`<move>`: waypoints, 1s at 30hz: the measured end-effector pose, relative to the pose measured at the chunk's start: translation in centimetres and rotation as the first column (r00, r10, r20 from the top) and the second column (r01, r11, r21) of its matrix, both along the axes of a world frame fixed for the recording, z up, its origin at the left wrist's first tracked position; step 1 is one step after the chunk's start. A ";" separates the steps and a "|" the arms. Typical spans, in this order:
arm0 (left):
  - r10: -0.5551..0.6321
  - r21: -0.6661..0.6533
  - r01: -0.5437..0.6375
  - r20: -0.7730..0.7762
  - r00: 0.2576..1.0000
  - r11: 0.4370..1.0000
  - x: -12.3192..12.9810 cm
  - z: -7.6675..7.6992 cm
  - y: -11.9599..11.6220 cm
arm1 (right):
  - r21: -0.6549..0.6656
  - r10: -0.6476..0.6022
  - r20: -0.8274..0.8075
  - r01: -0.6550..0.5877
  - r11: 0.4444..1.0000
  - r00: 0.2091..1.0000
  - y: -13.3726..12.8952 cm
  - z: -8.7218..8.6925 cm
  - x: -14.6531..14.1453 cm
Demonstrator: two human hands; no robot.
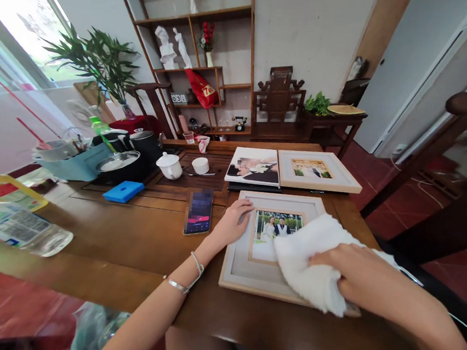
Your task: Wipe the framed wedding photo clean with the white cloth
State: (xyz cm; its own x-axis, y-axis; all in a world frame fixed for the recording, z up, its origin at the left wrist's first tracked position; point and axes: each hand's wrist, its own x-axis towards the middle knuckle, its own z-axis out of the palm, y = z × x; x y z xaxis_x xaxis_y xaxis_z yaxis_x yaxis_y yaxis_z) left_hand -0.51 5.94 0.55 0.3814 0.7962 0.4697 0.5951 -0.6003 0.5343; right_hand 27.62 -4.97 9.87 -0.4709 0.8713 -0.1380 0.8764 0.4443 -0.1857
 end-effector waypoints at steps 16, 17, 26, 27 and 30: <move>-0.003 -0.006 0.003 0.006 1.000 1.000 0.0 0.0 0.0 | 0.220 -0.045 0.134 0.015 0.975 0.990 3.1 -2.7 -2.3; -0.001 -0.007 0.001 0.007 1.000 1.000 0.0 0.0 0.0 | 0.179 -0.002 0.118 -0.019 0.984 0.993 1.8 -2.2 -2.5; 0.000 -0.011 0.000 0.001 1.000 1.000 0.0 0.0 0.0 | 0.088 0.038 -0.056 -0.033 0.996 0.998 -0.4 -0.8 -1.4; -0.001 -0.007 0.001 0.004 1.000 1.000 0.0 0.0 0.0 | 0.132 -0.014 -0.035 0.018 0.991 0.999 0.8 -1.1 -1.3; -0.007 0.000 0.007 0.012 1.000 1.000 0.0 -0.1 0.0 | 0.300 -0.194 0.030 0.176 0.938 0.980 4.6 -2.1 -1.1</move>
